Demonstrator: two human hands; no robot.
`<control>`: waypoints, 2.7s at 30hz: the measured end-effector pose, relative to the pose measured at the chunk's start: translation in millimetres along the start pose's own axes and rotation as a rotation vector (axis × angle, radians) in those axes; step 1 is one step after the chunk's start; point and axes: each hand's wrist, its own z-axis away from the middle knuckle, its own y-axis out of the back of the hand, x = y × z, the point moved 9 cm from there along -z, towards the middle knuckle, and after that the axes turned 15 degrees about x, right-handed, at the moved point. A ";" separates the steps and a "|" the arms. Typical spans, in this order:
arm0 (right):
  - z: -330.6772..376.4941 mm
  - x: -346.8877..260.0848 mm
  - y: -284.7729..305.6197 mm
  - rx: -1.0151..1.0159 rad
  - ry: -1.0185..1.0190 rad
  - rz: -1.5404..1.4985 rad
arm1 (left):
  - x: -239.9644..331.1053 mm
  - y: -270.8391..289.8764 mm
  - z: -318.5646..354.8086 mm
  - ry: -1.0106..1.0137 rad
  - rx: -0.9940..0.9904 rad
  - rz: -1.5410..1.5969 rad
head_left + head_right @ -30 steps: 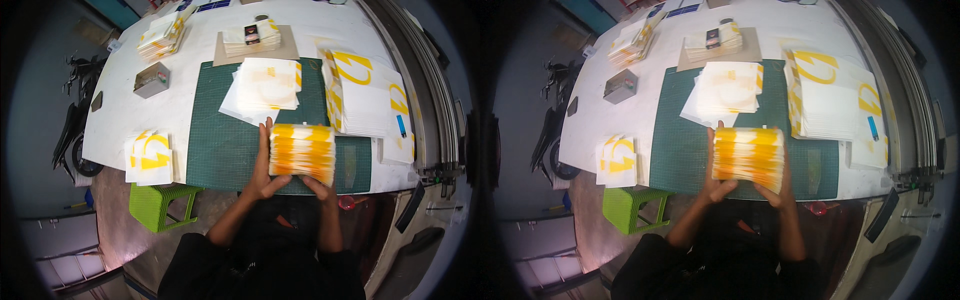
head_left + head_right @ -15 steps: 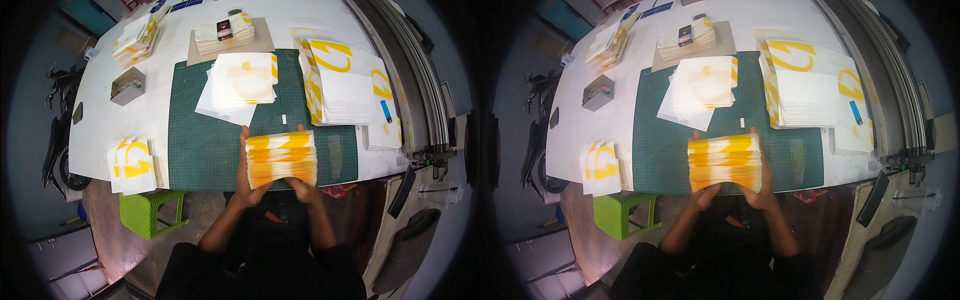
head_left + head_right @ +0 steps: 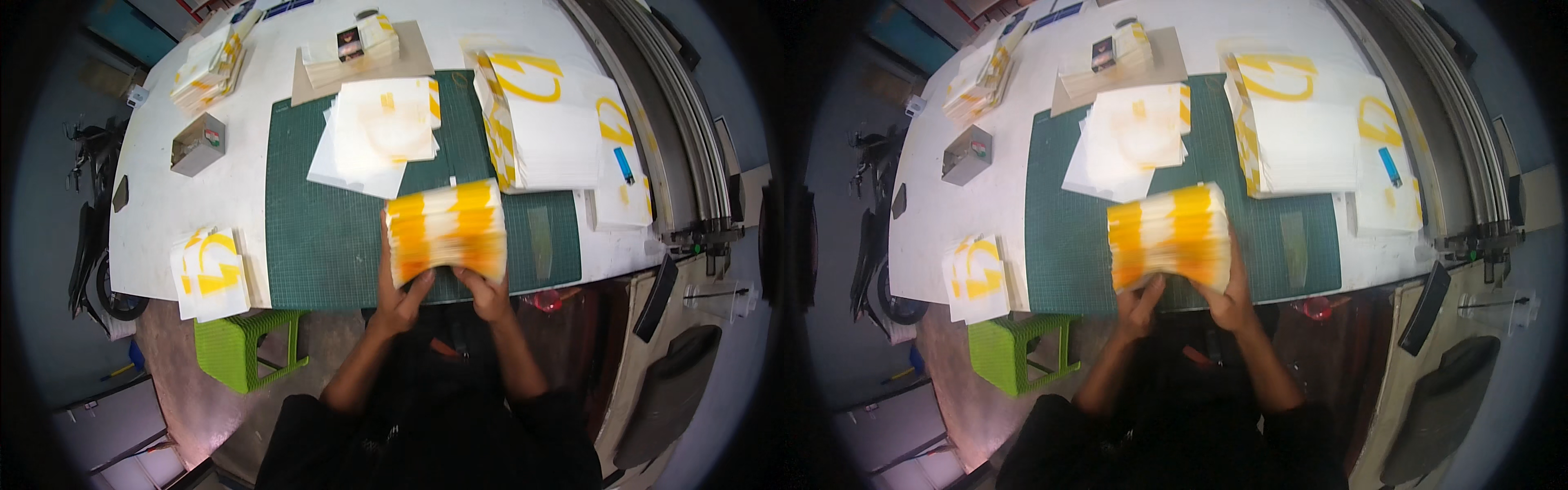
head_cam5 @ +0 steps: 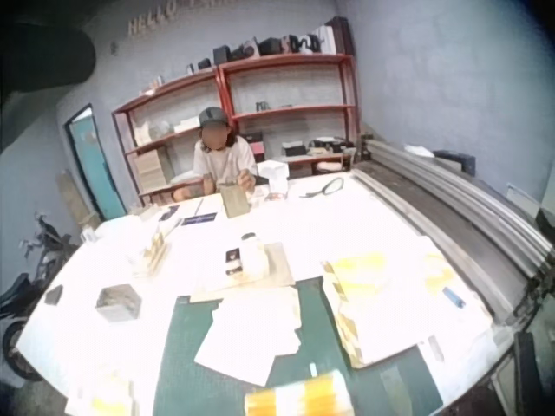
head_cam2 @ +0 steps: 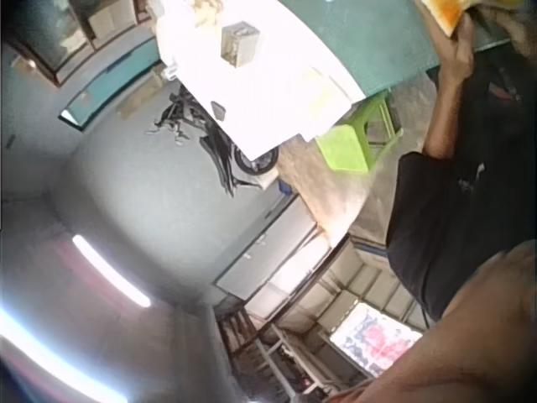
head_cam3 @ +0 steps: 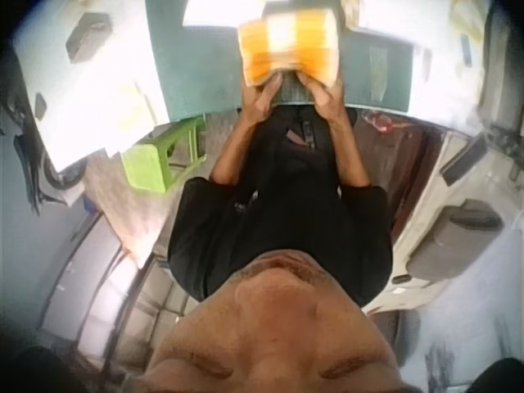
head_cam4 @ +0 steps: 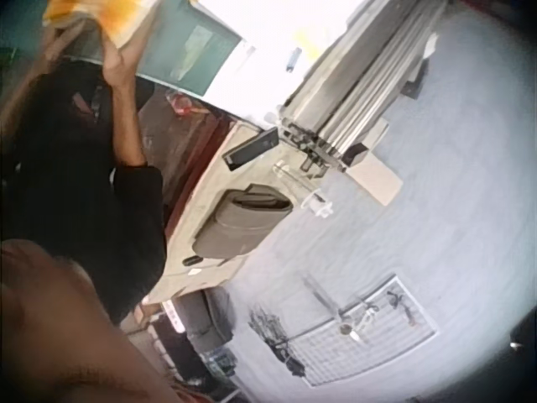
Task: The person repeatedly picks up individual white sheets with yellow printed designs from a pile on a green cutting mat. They smooth each sheet flat with both hands and then place it onto a growing stack. The person occasionally lifts the stack to align the edges before continuing the process.
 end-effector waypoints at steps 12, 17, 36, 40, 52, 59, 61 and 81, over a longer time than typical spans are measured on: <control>-27.2 -27.5 34.1 -0.139 0.274 0.170 | 33.2 24.0 -35.0 -0.398 -0.105 -0.297; -44.5 -29.7 37.4 -0.156 0.266 0.249 | 58.7 16.2 -54.3 -0.533 -0.167 -0.389; -26.8 -46.4 35.9 -0.128 -0.026 0.207 | 41.0 11.6 -52.7 0.018 -0.102 -0.108; -40.5 -3.3 48.9 -0.003 -0.270 0.150 | -22.9 10.2 -70.3 0.446 -0.101 -0.180; -18.8 -113.4 -10.2 0.060 0.670 1.115 | -34.0 2.7 -79.7 0.473 -0.156 -0.286; -37.1 -37.8 -26.3 -0.125 0.641 1.339 | -37.1 7.4 -79.8 0.474 -0.150 -0.327; -37.3 -32.6 -23.5 -0.117 0.646 1.333 | -35.1 8.6 -80.8 0.478 -0.157 -0.381; -47.9 -9.4 -18.6 -0.125 0.528 1.389 | -7.3 -63.6 -65.7 -0.561 -0.371 -1.158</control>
